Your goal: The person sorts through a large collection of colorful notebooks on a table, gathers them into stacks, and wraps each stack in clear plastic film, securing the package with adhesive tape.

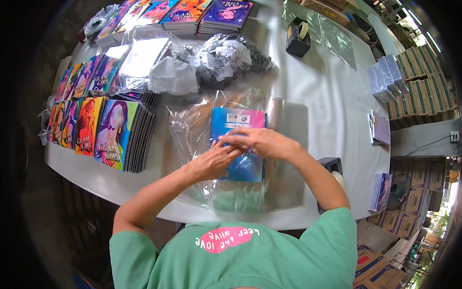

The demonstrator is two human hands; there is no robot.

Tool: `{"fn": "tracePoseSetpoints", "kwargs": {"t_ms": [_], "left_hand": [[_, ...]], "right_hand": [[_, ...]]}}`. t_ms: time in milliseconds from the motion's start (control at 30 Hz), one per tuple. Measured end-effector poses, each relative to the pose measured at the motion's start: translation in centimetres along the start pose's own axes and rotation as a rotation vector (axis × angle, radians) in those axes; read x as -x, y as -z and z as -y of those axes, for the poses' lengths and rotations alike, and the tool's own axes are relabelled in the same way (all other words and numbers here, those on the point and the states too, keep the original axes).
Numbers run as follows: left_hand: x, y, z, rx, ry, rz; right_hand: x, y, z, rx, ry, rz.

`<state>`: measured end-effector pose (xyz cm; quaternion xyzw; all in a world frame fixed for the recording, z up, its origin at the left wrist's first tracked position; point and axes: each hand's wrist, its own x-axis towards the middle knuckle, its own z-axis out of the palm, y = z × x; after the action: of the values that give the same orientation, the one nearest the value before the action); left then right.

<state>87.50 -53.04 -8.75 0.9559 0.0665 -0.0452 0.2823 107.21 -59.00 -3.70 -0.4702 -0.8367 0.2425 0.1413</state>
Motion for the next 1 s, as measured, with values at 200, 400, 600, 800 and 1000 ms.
{"fn": "tracePoseSetpoints", "kwargs": {"t_ms": [200, 400, 600, 800, 1000], "left_hand": [[2.2, 0.7, 1.6, 0.161, 0.291, -0.134], [0.0, 0.5, 2.3, -0.043, 0.242, -0.218], [-0.7, -0.1, 2.2, -0.052, 0.255, -0.207], [1.8, -2.3, 3.2, 0.455, 0.154, -0.558], [15.2, 0.7, 7.0, -0.082, 0.044, 0.298]], "right_hand": [[1.6, -3.0, -3.3, -0.500, -0.210, -0.229], [1.1, -3.5, -3.0, -0.730, -0.226, -0.360], [0.6, -5.2, -1.9, -0.518, -0.353, -0.262], [-1.6, -5.1, 1.0, -0.223, -0.258, -0.347], [-2.1, -4.6, 1.8, 0.030, -0.361, -0.280]]}}
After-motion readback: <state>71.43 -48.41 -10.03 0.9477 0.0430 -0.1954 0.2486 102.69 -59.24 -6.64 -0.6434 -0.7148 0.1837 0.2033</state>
